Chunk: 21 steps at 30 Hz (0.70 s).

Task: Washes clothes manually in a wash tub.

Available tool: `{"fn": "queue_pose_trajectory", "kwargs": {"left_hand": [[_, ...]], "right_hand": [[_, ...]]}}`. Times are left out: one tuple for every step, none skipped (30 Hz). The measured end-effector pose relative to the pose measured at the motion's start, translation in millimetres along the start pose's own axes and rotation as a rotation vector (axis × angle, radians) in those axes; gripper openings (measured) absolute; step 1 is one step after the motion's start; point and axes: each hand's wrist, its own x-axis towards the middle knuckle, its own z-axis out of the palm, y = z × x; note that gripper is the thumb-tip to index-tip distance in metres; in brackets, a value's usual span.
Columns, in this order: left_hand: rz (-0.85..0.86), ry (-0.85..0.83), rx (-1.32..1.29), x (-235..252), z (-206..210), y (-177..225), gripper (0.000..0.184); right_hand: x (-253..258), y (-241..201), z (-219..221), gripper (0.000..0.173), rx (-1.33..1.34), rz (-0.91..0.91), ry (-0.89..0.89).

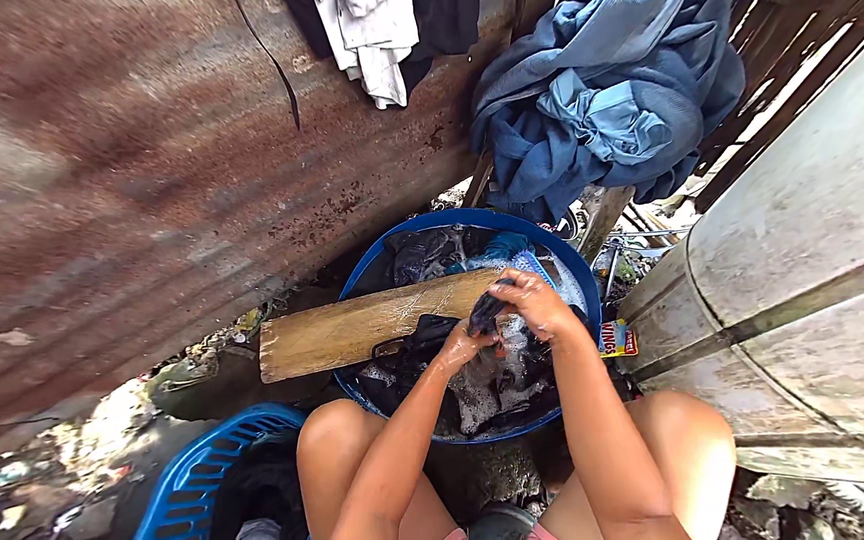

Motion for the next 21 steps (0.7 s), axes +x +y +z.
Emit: {"fn": "queue_pose_trajectory", "kwargs": {"left_hand": [[-0.007,0.023,-0.114,0.0,-3.0,5.4,0.046],[-0.004,0.024,-0.215,0.2,-7.8,10.9,0.045],[0.02,0.021,-0.317,0.2,-12.7,15.1,0.044],[0.059,0.025,-0.42,-0.5,-16.1,18.9,0.042],[0.109,0.017,-0.52,-1.7,-18.4,22.2,0.039],[0.15,0.011,-0.616,-2.0,-18.9,24.9,0.032],[0.181,0.014,-0.696,-1.0,-17.9,27.6,0.026],[0.196,0.022,-0.755,-0.3,-16.1,30.7,0.02],[0.199,0.045,-0.78,-0.5,-13.8,33.8,0.015],[0.193,0.073,-0.756,-1.1,-12.8,35.7,0.012],[0.181,0.101,-0.673,-1.8,-13.3,36.4,0.01],[0.172,0.119,-0.541,-2.0,-15.0,35.1,0.014],[0.167,0.123,-0.384,-2.0,-16.9,32.8,0.023],[0.168,0.104,-0.247,-1.3,-18.8,30.5,0.033],[0.181,0.066,-0.136,0.1,-19.9,29.0,0.041],[0.21,0.003,-0.052,1.1,-21.0,29.8,0.043],[0.232,-0.063,0.012,2.1,-21.3,31.8,0.041],[0.242,-0.121,0.067,3.1,-21.7,33.7,0.037],[0.251,-0.168,0.118,4.4,-22.8,35.3,0.032],[0.258,-0.19,0.155,4.7,-23.0,37.5,0.027],[0.253,-0.194,0.169,4.1,-22.3,38.6,0.021]], "right_hand": [[-0.7,-0.1,-5.8,0.013,0.084,-0.024,0.13],[3.1,7.1,-11.9,0.015,0.162,-0.015,0.291],[10.4,20.9,-17.2,0.016,0.215,0.027,0.454],[17.4,38.9,-19.6,0.021,0.245,0.104,0.561],[20.6,58.0,-17.2,0.034,0.268,0.209,0.579],[21.5,76.7,-10.2,0.046,0.293,0.323,0.505],[22.8,92.3,0.2,0.054,0.339,0.425,0.39],[22.1,102.4,11.6,0.058,0.401,0.49,0.242],[20.1,109.1,23.1,0.061,0.479,0.52,0.101],[16.7,113.8,31.3,0.067,0.603,0.508,-0.032],[12.1,117.0,36.4,0.073,0.751,0.47,-0.125],[8.3,120.7,39.5,0.075,0.882,0.42,-0.187],[6.1,126.3,40.7,0.074,0.975,0.355,-0.233],[6.6,131.6,41.2,0.072,1.025,0.302,-0.267],[9.2,134.9,41.3,0.07,1.006,0.262,-0.301],[11.5,136.2,42.0,0.063,0.937,0.232,-0.322],[12.0,136.2,43.8,0.051,0.86,0.219,-0.315],[10.3,133.3,47.3,0.035,0.782,0.229,-0.273],[8.4,130.4,50.9,0.026,0.717,0.253,-0.234],[6.3,128.7,54.4,0.024,0.673,0.286,-0.201],[4.6,128.6,57.5,0.025,0.657,0.318,-0.175]]}}
